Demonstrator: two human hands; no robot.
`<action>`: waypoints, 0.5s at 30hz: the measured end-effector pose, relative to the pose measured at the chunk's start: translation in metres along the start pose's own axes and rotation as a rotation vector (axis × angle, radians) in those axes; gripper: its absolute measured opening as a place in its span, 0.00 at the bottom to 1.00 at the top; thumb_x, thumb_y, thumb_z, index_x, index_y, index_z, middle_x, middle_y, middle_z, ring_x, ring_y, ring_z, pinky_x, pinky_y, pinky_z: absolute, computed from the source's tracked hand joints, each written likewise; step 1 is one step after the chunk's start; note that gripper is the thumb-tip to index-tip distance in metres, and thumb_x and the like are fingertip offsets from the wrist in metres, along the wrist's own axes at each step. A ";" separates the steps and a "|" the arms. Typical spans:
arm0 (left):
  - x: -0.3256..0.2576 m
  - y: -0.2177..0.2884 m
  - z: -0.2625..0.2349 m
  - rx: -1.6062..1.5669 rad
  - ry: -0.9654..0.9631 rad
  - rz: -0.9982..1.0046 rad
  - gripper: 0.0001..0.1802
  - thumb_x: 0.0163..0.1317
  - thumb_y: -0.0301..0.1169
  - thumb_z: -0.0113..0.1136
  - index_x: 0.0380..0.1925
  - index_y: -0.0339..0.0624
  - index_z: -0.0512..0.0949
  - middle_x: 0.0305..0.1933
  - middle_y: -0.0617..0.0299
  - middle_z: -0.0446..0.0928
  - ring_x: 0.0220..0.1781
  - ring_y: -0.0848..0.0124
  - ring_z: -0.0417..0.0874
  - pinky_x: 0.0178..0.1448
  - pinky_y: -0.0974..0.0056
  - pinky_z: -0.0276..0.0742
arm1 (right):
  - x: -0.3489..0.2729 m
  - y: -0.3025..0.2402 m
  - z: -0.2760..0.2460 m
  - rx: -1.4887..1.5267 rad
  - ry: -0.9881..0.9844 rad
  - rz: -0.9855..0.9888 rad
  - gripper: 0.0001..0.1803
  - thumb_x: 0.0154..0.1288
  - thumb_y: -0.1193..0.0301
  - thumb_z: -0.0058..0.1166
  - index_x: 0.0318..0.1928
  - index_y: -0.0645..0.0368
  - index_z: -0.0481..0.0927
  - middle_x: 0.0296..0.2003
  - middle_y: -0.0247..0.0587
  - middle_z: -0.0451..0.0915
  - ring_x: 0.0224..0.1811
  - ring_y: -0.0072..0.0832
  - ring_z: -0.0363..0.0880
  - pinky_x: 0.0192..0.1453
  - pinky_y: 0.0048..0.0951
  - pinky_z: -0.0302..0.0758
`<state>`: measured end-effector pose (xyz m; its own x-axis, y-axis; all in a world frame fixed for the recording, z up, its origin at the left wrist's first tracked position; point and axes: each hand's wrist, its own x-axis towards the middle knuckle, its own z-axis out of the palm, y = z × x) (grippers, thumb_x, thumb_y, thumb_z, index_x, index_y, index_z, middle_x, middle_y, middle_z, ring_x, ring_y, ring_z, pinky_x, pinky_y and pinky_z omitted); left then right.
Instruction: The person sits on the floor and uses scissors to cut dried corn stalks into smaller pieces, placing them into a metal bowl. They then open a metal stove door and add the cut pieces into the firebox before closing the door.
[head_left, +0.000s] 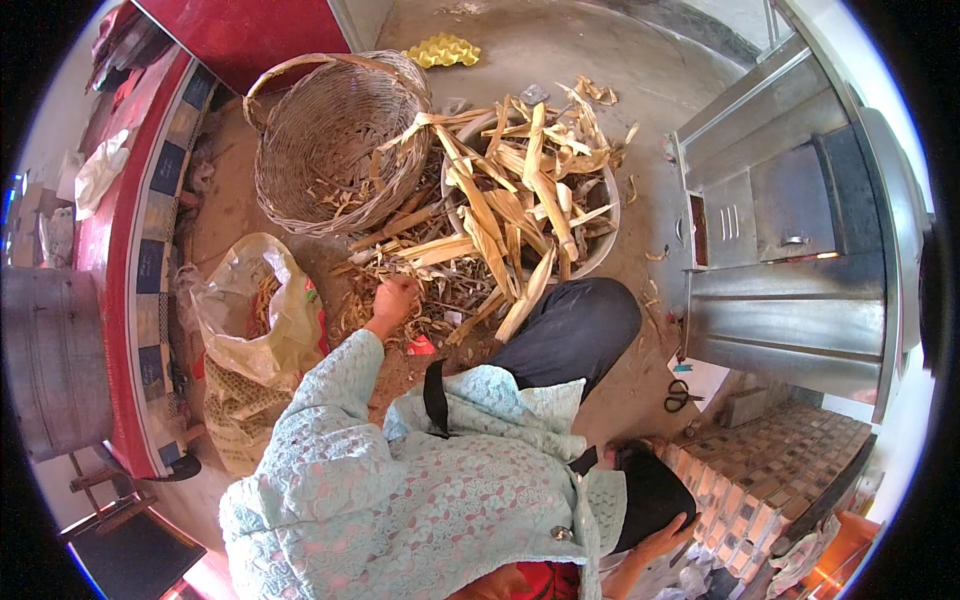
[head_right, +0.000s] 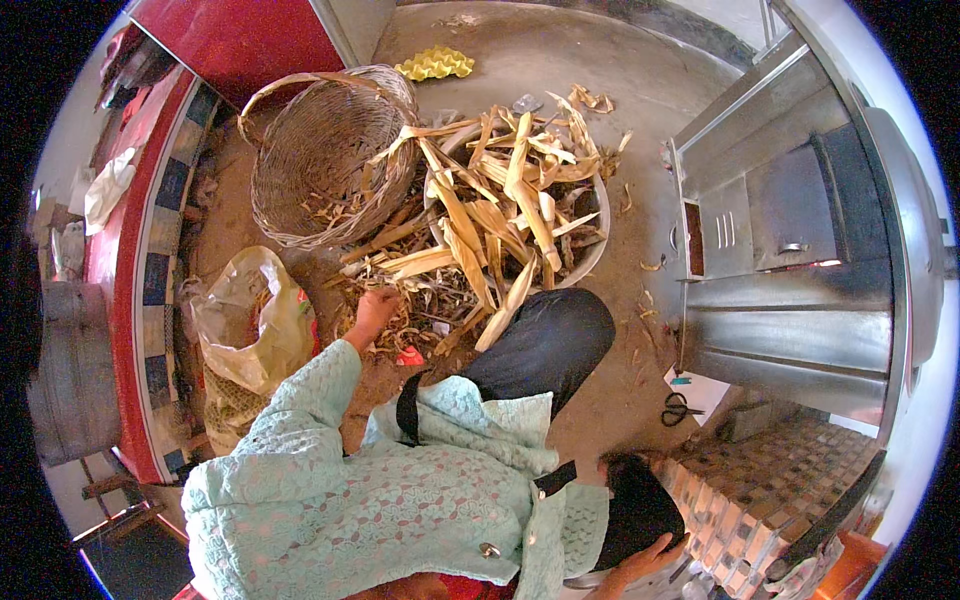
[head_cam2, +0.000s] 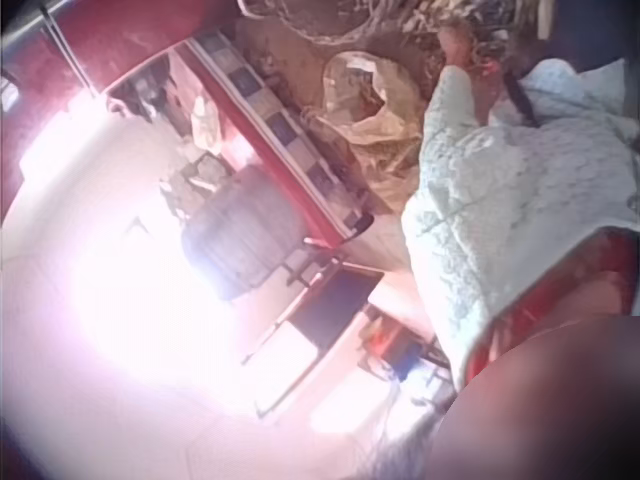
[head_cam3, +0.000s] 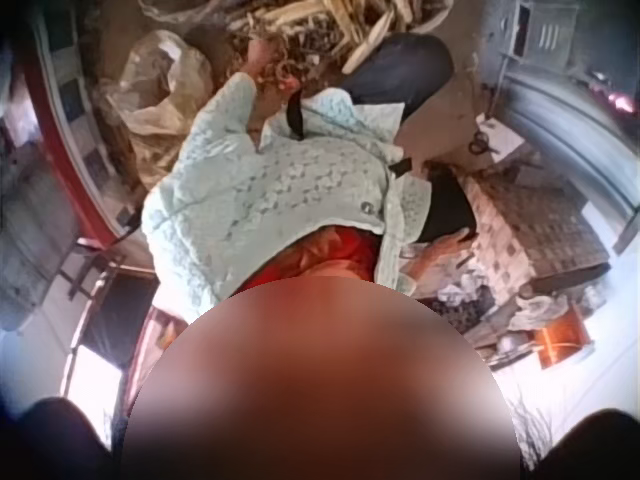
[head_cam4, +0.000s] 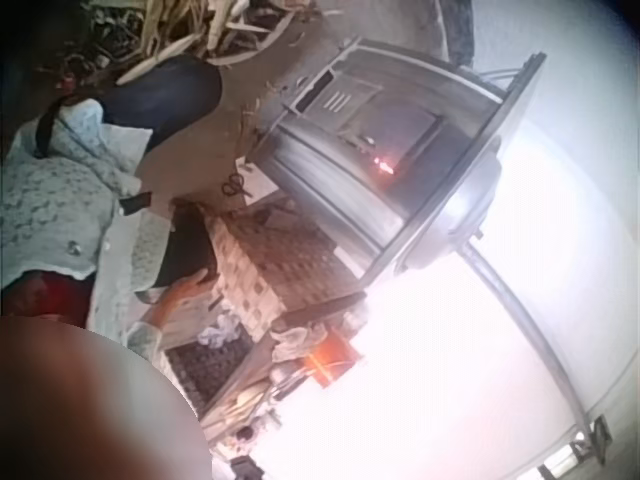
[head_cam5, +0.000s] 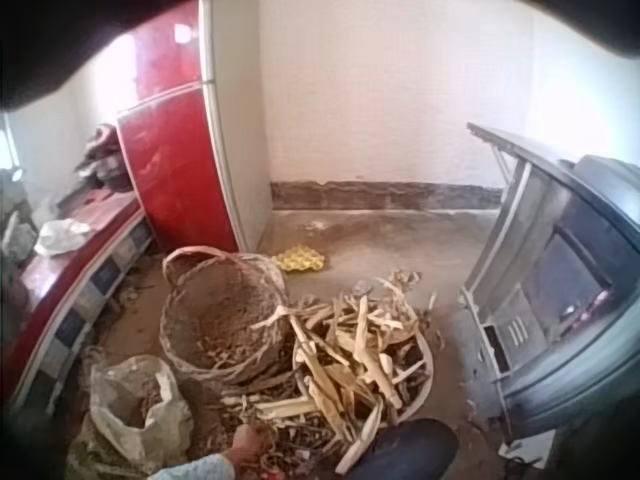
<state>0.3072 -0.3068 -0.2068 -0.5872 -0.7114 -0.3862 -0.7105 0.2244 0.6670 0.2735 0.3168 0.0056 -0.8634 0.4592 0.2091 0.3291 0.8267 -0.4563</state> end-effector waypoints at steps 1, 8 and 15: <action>0.004 0.005 -0.004 -0.035 0.066 -0.015 0.12 0.53 0.37 0.58 0.33 0.44 0.82 0.31 0.50 0.81 0.34 0.58 0.82 0.40 0.57 0.77 | 0.002 0.006 0.001 0.008 -0.001 -0.002 0.31 0.69 0.53 0.40 0.63 0.62 0.62 0.62 0.54 0.62 0.65 0.45 0.58 0.67 0.41 0.56; 0.030 0.020 -0.030 -0.061 0.366 -0.048 0.12 0.57 0.36 0.56 0.37 0.42 0.80 0.32 0.53 0.81 0.36 0.56 0.81 0.42 0.57 0.75 | 0.005 0.008 0.002 -0.029 -0.003 -0.033 0.32 0.69 0.52 0.39 0.63 0.64 0.62 0.62 0.55 0.62 0.64 0.45 0.59 0.67 0.38 0.55; 0.083 0.084 -0.024 0.058 0.272 0.130 0.22 0.57 0.40 0.56 0.49 0.38 0.74 0.51 0.48 0.74 0.49 0.54 0.77 0.52 0.56 0.72 | 0.000 -0.013 0.003 0.044 -0.011 0.038 0.31 0.69 0.53 0.40 0.63 0.63 0.61 0.63 0.52 0.60 0.65 0.43 0.58 0.67 0.37 0.55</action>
<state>0.2083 -0.3631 -0.1671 -0.5546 -0.8248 -0.1100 -0.6617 0.3569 0.6594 0.2678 0.3053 0.0089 -0.8547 0.4864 0.1813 0.3453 0.7935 -0.5012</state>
